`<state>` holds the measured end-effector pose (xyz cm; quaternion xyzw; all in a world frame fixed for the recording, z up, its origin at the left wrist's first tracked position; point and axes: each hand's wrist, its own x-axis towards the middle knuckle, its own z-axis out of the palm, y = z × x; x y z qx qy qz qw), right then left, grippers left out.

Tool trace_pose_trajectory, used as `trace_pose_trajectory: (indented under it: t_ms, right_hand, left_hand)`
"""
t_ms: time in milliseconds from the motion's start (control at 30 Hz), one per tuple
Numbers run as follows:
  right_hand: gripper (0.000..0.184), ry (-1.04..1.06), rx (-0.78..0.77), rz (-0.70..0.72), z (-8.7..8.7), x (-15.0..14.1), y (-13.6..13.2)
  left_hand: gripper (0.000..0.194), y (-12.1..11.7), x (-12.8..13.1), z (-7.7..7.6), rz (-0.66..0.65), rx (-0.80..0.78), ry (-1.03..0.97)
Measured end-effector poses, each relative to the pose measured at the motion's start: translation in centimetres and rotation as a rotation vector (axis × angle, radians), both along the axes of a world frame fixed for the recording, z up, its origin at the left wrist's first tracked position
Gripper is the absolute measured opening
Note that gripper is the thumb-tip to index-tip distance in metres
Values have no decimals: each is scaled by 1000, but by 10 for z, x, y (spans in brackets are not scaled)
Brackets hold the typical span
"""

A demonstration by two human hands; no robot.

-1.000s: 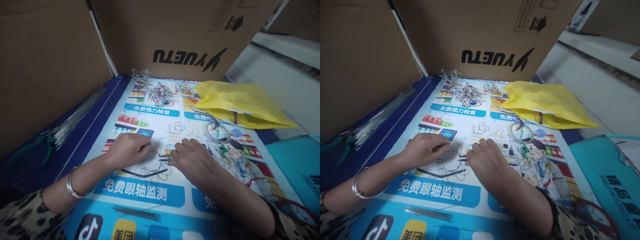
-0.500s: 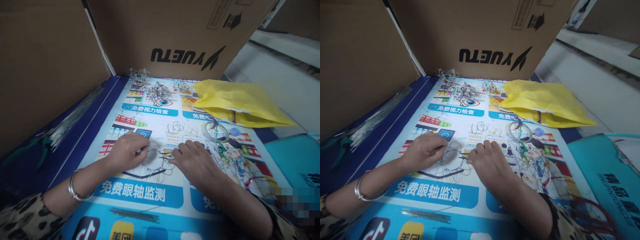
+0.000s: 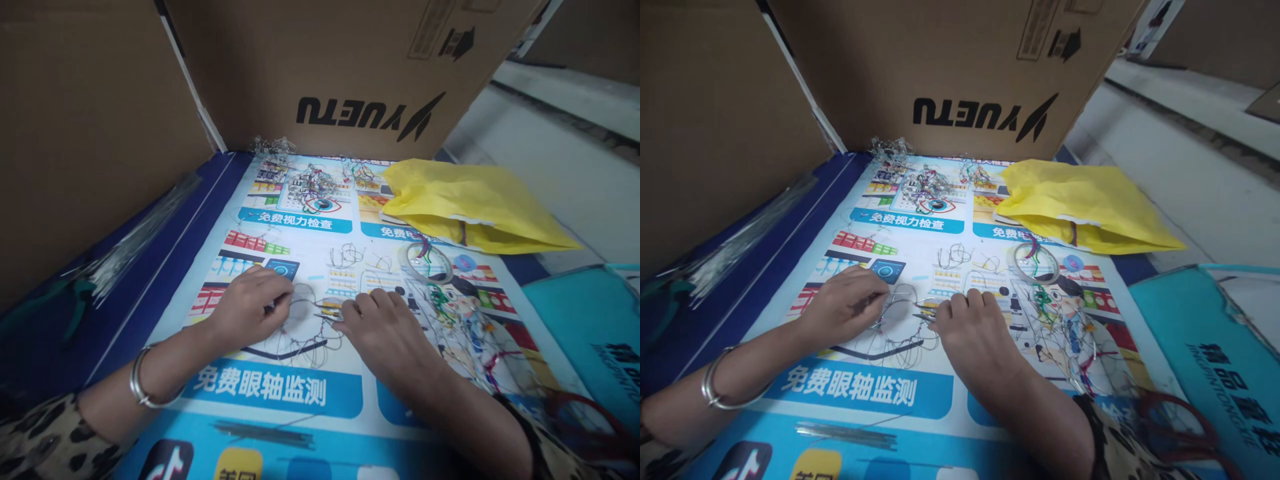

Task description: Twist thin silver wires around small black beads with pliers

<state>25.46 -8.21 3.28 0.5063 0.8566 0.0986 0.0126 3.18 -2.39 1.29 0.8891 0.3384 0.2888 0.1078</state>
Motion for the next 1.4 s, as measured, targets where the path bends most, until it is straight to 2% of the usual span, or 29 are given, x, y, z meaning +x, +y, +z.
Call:
trace_pose_trajectory:
  t_ms: [433,633,833,1400]
  right_hand:
    - [17,2,8,-31,-5,5,-2]
    - [19,22,-45,3,5,9,3]
    - [18,37,-72,-64,18,18,7]
    - [24,-2,-128,-70,18,16,8]
  left_hand:
    - [8,-3,-2,-1,6,55,-31]
    - [8,-4,-1,-1,18,72,-2]
    - [9,-4,-2,-3,16,97,25]
    - [9,-3,0,-4,-14,135,23]
